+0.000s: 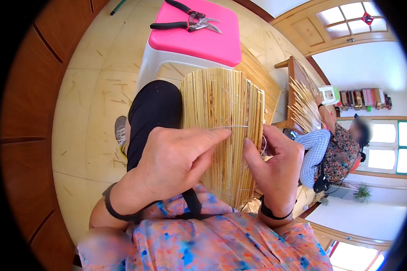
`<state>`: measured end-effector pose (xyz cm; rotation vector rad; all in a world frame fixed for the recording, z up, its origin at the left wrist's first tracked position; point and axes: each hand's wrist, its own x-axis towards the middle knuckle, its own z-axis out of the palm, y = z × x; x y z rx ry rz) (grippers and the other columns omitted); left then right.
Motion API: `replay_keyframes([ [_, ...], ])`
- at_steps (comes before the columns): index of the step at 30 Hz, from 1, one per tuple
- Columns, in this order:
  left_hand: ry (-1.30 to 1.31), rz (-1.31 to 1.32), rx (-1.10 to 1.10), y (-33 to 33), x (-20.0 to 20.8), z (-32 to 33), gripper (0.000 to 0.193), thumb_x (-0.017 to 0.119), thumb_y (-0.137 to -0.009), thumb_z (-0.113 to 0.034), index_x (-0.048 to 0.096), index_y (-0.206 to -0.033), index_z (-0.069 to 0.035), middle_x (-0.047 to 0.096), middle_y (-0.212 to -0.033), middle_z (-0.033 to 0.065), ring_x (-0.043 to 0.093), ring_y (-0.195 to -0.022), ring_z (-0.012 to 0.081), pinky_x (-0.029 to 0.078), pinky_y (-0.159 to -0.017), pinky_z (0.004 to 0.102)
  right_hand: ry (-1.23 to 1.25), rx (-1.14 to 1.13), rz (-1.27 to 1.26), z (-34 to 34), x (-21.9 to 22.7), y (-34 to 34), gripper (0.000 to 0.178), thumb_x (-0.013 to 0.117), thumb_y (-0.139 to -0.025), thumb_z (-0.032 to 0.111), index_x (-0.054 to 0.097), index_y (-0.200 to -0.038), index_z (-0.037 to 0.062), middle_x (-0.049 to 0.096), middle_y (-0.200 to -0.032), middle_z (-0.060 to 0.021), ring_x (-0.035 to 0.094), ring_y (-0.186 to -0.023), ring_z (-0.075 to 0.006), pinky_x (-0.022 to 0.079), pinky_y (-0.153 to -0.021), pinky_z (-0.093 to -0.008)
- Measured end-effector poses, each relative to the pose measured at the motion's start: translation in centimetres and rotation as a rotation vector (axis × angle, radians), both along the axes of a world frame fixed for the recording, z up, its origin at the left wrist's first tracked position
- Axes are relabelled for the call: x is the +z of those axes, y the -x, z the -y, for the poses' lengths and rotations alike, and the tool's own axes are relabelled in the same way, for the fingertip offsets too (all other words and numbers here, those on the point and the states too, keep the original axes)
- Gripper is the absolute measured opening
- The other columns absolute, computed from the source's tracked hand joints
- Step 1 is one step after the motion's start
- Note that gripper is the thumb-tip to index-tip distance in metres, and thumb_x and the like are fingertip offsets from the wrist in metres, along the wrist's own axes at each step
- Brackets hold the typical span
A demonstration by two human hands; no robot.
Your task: The person assembles a circular straw item by threading a needle and string through bundles of straw, then uses snips to trim the edges of the straw to a uniform shape.
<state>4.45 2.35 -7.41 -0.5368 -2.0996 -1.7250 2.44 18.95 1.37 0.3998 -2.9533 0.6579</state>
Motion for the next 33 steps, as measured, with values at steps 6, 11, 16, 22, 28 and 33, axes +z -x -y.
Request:
replay_keyframes([
  [6, -0.120, 0.068, -0.113, -0.9, 1.0, 1.3, 0.038, 0.059, -0.075, 0.006, 0.060, -0.112, 0.000, 0.057, -0.065, 0.0122, 0.055, -0.052, 0.0220, 0.042, -0.049, 0.0291, 0.076, -0.025, -0.011, -0.6, -1.1, -0.7, 0.017, 0.068, -0.071, 0.010, 0.064, -0.082, -0.0017, 0.051, -0.053, -0.0095, 0.047, -0.044, -0.0134, 0.038, -0.045, -0.0265],
  [11, -0.116, 0.214, -0.285, -1.3, 0.6, 1.7, 0.035, 0.059, -0.078, 0.001, 0.059, -0.113, 0.000, 0.061, -0.072, 0.0148, 0.060, -0.058, 0.0242, 0.045, -0.053, 0.0303, 0.203, -0.056, 0.017, 0.2, -0.9, -1.6, 0.016, 0.068, -0.071, 0.009, 0.063, -0.079, -0.0028, 0.049, -0.053, -0.0086, 0.046, -0.047, -0.0109, 0.038, -0.046, -0.0255],
  [16, 0.079, 0.083, -0.165, -2.1, 0.0, 1.6, 0.031, 0.058, -0.078, 0.000, 0.061, -0.109, -0.001, 0.063, -0.076, 0.0164, 0.063, -0.065, 0.0288, 0.048, -0.056, 0.0330, 0.192, -0.055, 0.014, 0.0, -0.7, -2.5, 0.017, 0.069, -0.070, 0.009, 0.063, -0.080, -0.0031, 0.049, -0.054, -0.0079, 0.045, -0.047, -0.0105, 0.038, -0.047, -0.0244],
  [22, 0.077, 0.037, -0.092, -4.1, 2.7, 2.2, 0.030, 0.061, -0.074, 0.003, 0.064, -0.103, -0.001, 0.064, -0.075, 0.0136, 0.062, -0.062, 0.0279, 0.049, -0.053, 0.0334, 0.232, -0.068, 0.012, -0.1, 0.6, -3.7, 0.018, 0.069, -0.069, 0.009, 0.064, -0.082, -0.0028, 0.049, -0.054, -0.0070, 0.045, -0.048, -0.0100, 0.038, -0.047, -0.0240],
  [28, 0.123, 0.026, -0.082, -5.2, 4.3, 2.2, 0.032, 0.062, -0.071, 0.003, 0.065, -0.102, -0.001, 0.060, -0.066, 0.0108, 0.060, -0.057, 0.0257, 0.047, -0.049, 0.0330, 0.243, -0.075, 0.000, 0.0, 1.5, -4.9, 0.017, 0.069, -0.070, 0.009, 0.065, -0.083, -0.0025, 0.051, -0.054, -0.0064, 0.045, -0.049, -0.0078, 0.037, -0.047, -0.0235],
  [33, 0.126, -0.007, -0.045, -6.2, 3.9, 2.4, 0.030, 0.063, -0.072, 0.002, 0.065, -0.101, -0.001, 0.059, -0.064, 0.0103, 0.059, -0.055, 0.0256, 0.046, -0.048, 0.0333, 0.201, -0.070, -0.015, 0.3, 1.3, -6.1, 0.017, 0.069, -0.070, 0.009, 0.066, -0.083, -0.0026, 0.052, -0.055, -0.0060, 0.044, -0.049, -0.0071, 0.037, -0.047, -0.0232],
])
